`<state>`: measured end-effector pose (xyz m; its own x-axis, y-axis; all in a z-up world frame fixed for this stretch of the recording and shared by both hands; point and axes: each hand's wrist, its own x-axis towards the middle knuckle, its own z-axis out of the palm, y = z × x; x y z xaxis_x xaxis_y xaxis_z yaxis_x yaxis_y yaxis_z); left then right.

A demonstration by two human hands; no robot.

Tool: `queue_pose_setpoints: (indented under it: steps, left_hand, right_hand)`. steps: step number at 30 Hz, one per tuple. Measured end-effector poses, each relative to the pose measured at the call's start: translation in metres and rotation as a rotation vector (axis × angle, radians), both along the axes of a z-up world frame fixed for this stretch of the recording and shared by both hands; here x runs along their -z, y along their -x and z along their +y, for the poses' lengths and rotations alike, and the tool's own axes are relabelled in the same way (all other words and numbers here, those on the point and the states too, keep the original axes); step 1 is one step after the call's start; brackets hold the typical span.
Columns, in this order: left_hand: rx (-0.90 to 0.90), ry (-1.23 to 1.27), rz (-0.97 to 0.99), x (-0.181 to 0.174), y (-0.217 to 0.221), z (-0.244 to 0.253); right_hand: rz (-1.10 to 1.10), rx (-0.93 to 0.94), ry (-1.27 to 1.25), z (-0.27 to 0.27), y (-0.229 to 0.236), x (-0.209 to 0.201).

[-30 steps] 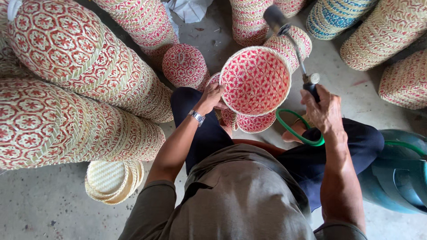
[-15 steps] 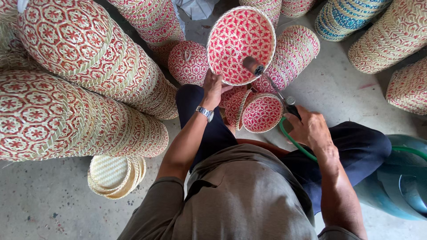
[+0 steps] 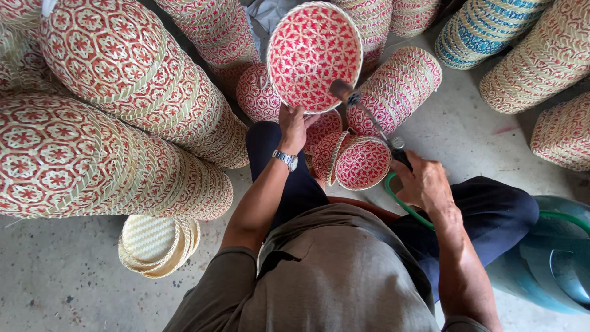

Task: The person uses a handheld blowtorch to apply flame to the interior and exterior surfaces of woven baskets. They rotate each basket to cover all sides, then place it back into a stack. The process is repeated for multiple baskets.

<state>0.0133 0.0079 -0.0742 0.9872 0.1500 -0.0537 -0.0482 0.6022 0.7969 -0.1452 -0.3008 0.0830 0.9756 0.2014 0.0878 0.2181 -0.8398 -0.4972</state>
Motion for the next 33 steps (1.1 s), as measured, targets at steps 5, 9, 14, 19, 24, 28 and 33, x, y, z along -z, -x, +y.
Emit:
queue_pose_setpoints:
  steps: [5,9,14,19,24,28,33]
  left_hand:
    - [-0.133,0.018,0.066,-0.015,-0.006,0.005]
    - [-0.157,0.041,0.041,-0.016,-0.001,-0.003]
    - [-0.138,-0.066,0.054,-0.008,0.004,-0.002]
    - [-0.08,-0.172,0.039,0.003,0.011,0.003]
    - [0.025,-0.254,0.017,-0.006,0.033,-0.004]
    - [0.221,-0.143,0.048,-0.014,0.05,-0.028]
    - [0.159,-0.177,0.117,-0.026,0.032,-0.03]
  right_hand:
    - [-0.021,-0.077,-0.085,-0.014,0.011,-0.001]
    - [0.151,0.155,-0.229,-0.017,0.015,0.002]
    - [0.18,0.132,-0.251,-0.014,0.01,-0.004]
    - [0.187,0.249,-0.269,-0.019,0.004,-0.004]
    - [0.098,0.197,-0.173,-0.014,-0.012,0.002]
    - [0.065,0.191,-0.282,0.002,-0.027,0.01]
    - [-0.52,-0.35,0.151,-0.006,-0.011,0.0]
